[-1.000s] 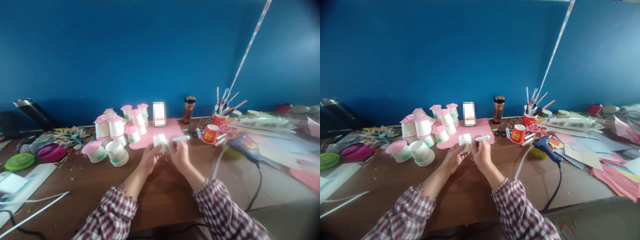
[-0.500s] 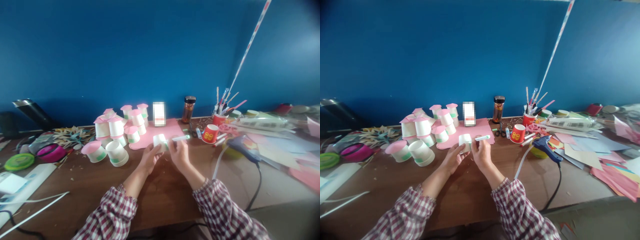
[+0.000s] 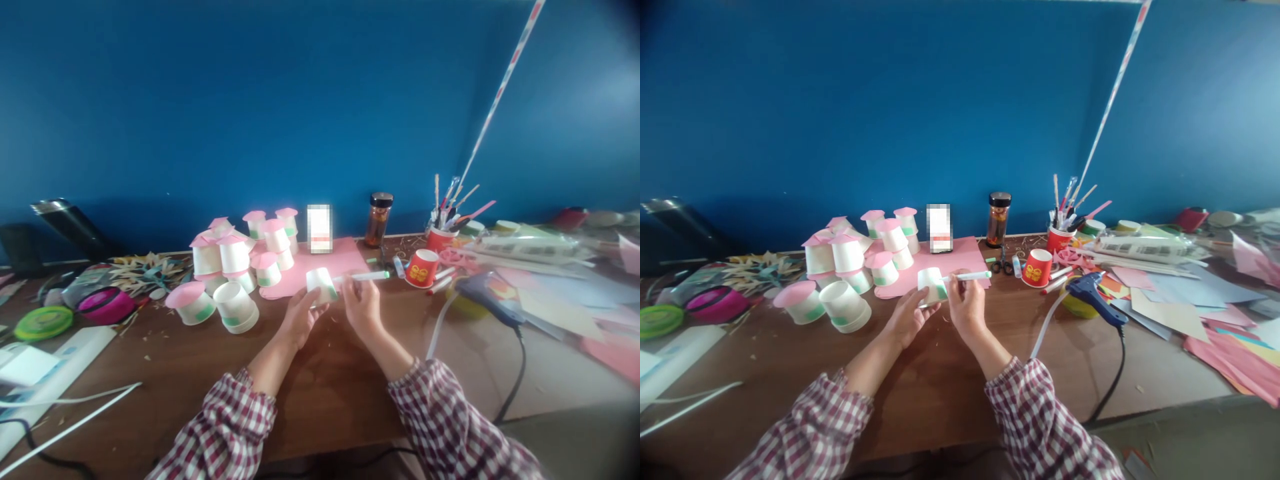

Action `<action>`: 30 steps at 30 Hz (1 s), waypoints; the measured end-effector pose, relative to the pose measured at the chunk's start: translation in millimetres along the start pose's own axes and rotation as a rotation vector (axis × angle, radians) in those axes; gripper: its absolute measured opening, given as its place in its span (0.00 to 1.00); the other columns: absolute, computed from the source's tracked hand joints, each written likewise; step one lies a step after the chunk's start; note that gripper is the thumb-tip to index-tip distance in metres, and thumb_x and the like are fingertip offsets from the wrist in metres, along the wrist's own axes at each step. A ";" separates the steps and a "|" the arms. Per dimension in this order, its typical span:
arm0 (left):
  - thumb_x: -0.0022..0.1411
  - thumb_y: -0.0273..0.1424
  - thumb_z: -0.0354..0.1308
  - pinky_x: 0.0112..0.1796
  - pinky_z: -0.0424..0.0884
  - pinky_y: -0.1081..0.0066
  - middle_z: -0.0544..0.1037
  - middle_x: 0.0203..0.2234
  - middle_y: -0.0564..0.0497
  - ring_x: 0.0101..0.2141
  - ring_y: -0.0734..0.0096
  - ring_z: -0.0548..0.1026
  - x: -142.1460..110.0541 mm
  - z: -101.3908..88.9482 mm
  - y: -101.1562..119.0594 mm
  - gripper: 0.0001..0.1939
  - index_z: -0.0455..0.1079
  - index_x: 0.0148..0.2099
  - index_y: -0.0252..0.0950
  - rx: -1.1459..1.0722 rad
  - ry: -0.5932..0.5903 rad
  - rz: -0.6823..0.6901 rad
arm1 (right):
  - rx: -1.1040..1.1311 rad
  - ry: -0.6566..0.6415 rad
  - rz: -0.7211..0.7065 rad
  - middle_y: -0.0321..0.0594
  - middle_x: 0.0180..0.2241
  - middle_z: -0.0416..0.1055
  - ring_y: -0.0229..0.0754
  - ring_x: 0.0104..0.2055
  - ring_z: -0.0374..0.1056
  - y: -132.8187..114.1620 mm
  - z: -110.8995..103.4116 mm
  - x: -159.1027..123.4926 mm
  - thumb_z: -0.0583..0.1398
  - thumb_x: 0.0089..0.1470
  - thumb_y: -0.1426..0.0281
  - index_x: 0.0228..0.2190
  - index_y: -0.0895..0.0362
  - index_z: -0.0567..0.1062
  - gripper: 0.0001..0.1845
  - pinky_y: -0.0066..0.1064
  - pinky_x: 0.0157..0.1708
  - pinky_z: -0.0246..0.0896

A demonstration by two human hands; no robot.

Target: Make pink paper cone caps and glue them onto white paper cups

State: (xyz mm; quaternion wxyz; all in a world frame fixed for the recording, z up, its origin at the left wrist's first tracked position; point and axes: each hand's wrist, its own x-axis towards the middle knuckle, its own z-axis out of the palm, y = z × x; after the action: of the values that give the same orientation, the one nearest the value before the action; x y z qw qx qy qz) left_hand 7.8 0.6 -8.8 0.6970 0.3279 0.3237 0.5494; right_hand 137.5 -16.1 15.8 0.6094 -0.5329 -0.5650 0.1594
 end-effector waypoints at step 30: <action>0.57 0.37 0.54 0.33 0.72 0.67 0.75 0.32 0.44 0.32 0.64 0.75 1.3 -6.6 17.3 0.16 0.70 0.41 0.30 -0.328 -0.037 -0.083 | -0.062 -0.142 -0.043 0.39 0.31 0.73 0.40 0.29 0.70 -3.2 1.2 -6.8 0.51 0.57 0.68 0.42 0.56 0.69 0.13 0.29 0.30 0.66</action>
State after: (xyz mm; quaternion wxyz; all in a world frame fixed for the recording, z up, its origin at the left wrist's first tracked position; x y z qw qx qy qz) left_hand -6.9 5.7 1.3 0.7690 0.2064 0.2302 0.5595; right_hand 133.1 -22.2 14.7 0.5543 -0.5267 -0.6227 0.1661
